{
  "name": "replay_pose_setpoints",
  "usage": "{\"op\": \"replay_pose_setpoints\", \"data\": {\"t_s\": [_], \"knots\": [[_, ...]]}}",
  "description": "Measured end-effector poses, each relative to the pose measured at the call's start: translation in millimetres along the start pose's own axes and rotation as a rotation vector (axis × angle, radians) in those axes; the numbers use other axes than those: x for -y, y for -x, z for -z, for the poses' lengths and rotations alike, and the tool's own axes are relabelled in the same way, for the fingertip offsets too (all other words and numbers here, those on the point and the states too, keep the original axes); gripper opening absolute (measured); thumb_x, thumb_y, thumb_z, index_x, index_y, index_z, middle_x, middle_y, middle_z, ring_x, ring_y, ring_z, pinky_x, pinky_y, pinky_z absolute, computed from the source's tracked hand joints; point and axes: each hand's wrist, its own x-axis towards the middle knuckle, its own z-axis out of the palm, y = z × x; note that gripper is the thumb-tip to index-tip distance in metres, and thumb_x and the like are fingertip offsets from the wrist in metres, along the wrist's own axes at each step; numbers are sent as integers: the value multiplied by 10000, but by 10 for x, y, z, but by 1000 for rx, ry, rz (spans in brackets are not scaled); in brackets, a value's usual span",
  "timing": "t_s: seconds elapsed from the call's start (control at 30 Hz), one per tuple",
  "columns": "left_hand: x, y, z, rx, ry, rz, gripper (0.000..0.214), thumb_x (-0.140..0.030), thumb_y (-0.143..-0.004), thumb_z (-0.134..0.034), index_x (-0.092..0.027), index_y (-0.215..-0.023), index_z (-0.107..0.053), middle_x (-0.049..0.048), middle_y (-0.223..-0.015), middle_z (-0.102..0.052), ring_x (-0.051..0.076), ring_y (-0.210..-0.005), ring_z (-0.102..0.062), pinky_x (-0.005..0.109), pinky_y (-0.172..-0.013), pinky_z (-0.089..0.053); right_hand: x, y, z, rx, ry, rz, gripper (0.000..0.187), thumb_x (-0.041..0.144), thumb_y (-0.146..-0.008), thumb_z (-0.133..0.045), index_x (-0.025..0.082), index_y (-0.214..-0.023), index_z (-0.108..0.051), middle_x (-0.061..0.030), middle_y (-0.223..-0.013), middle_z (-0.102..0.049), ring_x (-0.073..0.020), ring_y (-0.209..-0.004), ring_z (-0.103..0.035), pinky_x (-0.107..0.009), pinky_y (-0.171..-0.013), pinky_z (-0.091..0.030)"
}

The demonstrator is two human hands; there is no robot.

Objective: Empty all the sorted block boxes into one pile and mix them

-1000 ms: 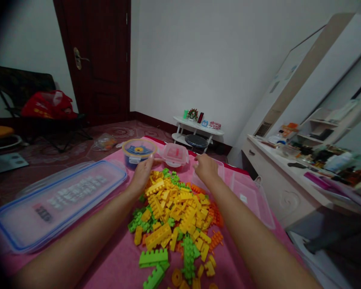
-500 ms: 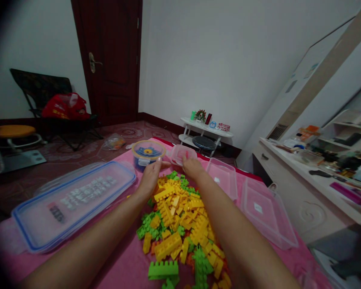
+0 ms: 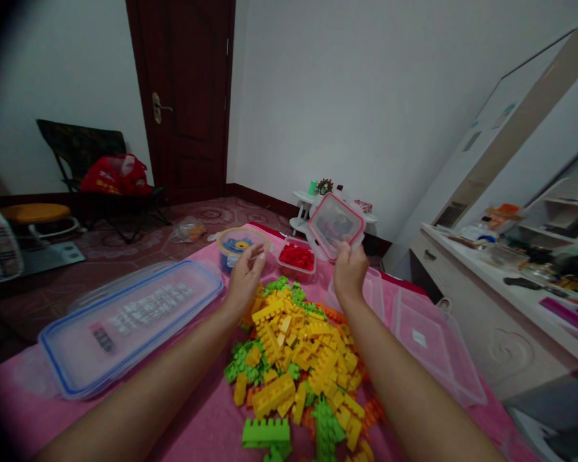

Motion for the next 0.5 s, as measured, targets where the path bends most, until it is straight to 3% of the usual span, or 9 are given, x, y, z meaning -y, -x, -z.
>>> {"op": "replay_pose_setpoints", "data": {"t_s": [0.13, 0.2, 0.3, 0.4, 0.5], "knots": [[-216, -10, -54, 9, 278, 227, 740, -461, -775, -620, -200, -1400, -321, 137, -1307, -529, 218, -1060, -605, 307, -879, -484, 225, 428, 213, 131, -661, -286, 270, 329, -761, -553, 145, -952, -607, -42, -808, -683, -164, -621, -635, -302, -560, -547], [-329, -10, -69, 30, 399, 288, 712, -428, -785, -609, -210, -1397, -318, 118, -1227, -590, 211, -977, -640, 310, -819, -515, 343, 654, 322, 256, -768, -352, 267, 333, -737, -615, 152, -934, -614, -31, -775, -683, -162, -604, -639, -298, -544, -555], [-488, -64, 12, 3, 416, 331, 654, -263, -754, -595, -182, -1363, -372, 88, -1027, -669, 195, -804, -673, 322, -730, -542, 492, 855, 501, 564, -736, -416, 374, 448, -773, -615, 167, -1020, -612, -61, -797, -692, -194, -659, -673, -286, -534, -558], [-686, -225, 308, 42, 313, 328, 614, -179, -711, -573, -171, -1314, -457, 69, -909, -681, 178, -671, -664, 321, -646, -549, 574, 865, 688, 803, -626, -398, 514, 575, -799, -540, 179, -1124, -585, -106, -895, -697, -216, -704, -693, -287, -545, -560], [-934, -458, 827, 170, 102, 291, 507, -125, -703, -557, -163, -1207, -586, 61, -833, -677, 159, -602, -639, 312, -610, -539, 551, 768, 829, 829, -528, -319, 553, 611, -805, -498, 170, -1126, -591, -142, -1003, -686, -211, -714, -695, -283, -561, -556]]}}
